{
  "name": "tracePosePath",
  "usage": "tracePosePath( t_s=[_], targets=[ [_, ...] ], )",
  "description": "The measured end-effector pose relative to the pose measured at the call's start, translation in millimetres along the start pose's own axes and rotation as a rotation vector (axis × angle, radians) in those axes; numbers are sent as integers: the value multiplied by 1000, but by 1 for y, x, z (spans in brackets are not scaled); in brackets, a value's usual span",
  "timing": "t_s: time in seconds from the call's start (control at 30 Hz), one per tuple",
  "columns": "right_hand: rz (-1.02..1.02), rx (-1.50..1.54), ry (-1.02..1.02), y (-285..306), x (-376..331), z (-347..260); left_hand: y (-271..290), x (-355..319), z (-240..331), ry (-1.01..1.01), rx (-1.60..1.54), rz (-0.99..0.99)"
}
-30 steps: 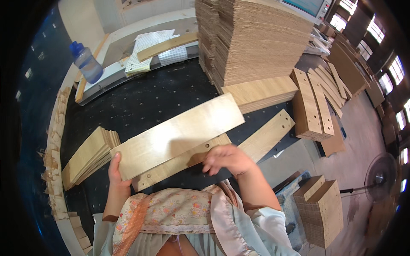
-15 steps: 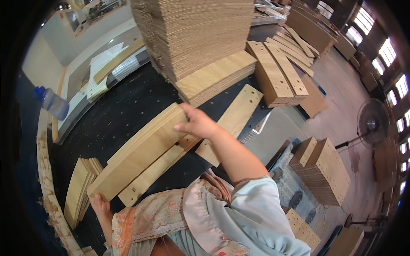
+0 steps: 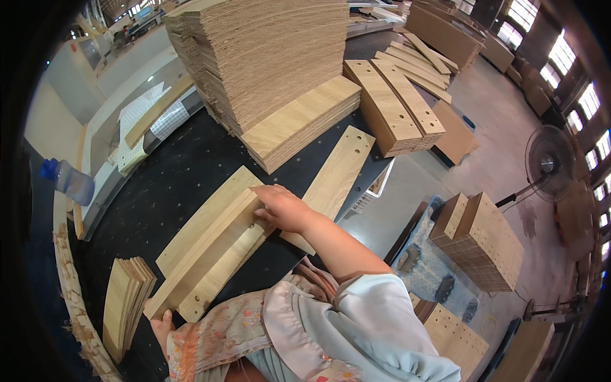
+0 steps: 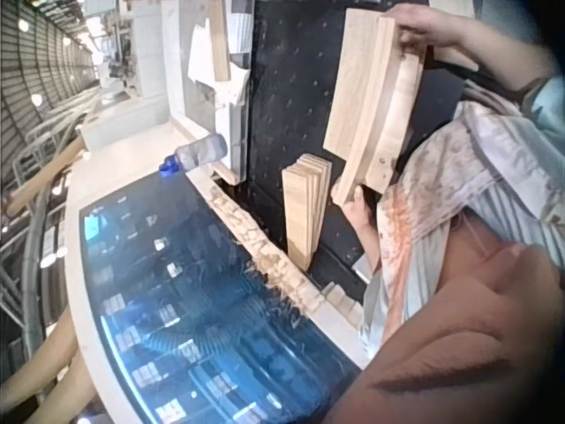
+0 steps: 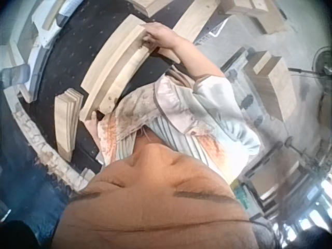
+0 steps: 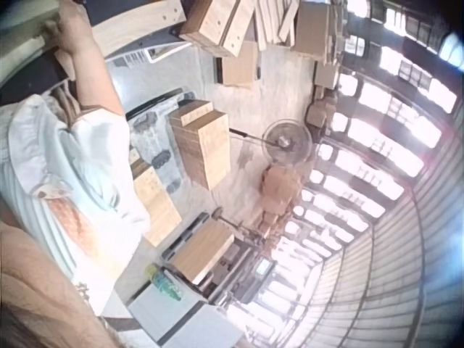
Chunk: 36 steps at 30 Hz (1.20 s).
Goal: The person handles several wooden panels on a workbench, picking them up to view the holes and surfaces, and then uses a handheld air nozzle to blow dust off the panels one by one.
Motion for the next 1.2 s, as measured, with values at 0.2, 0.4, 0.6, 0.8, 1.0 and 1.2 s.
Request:
tracePosePath(
  t_s=[0.2, 0.4, 0.6, 0.8, 1.0, 1.2],
  targets=[
    [33, -54, -52, -1, -6, 1, 4, -6, -10, -131, 197, -61],
    [-83, -50, -109, 1, 10, 7, 6, 2, -4, -3, 330, -94],
    [-198, 355, -631, 8, 28, 16, 18, 21, -19, 313, -122, 13],
    [-154, 565, -813, 7, 13, 20, 13, 1, -26, 428, -61, -109],
    [-262, 465, -852, -2, -20, 24, -6, -15, 4, 458, -12, -325],
    [-109, 615, -827, -8, -35, 19, 7, 0, 24, 459, 546, -206]
  ],
)
Point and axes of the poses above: each hand's wrist, its own x-axis towards the middle knuckle, its own y-axis out of the back of the hand, z = x × y, the point moved 9 cm from there along x, towards the middle knuckle, and after that the axes turned 11 degrees about z, right-handed, at the moved point
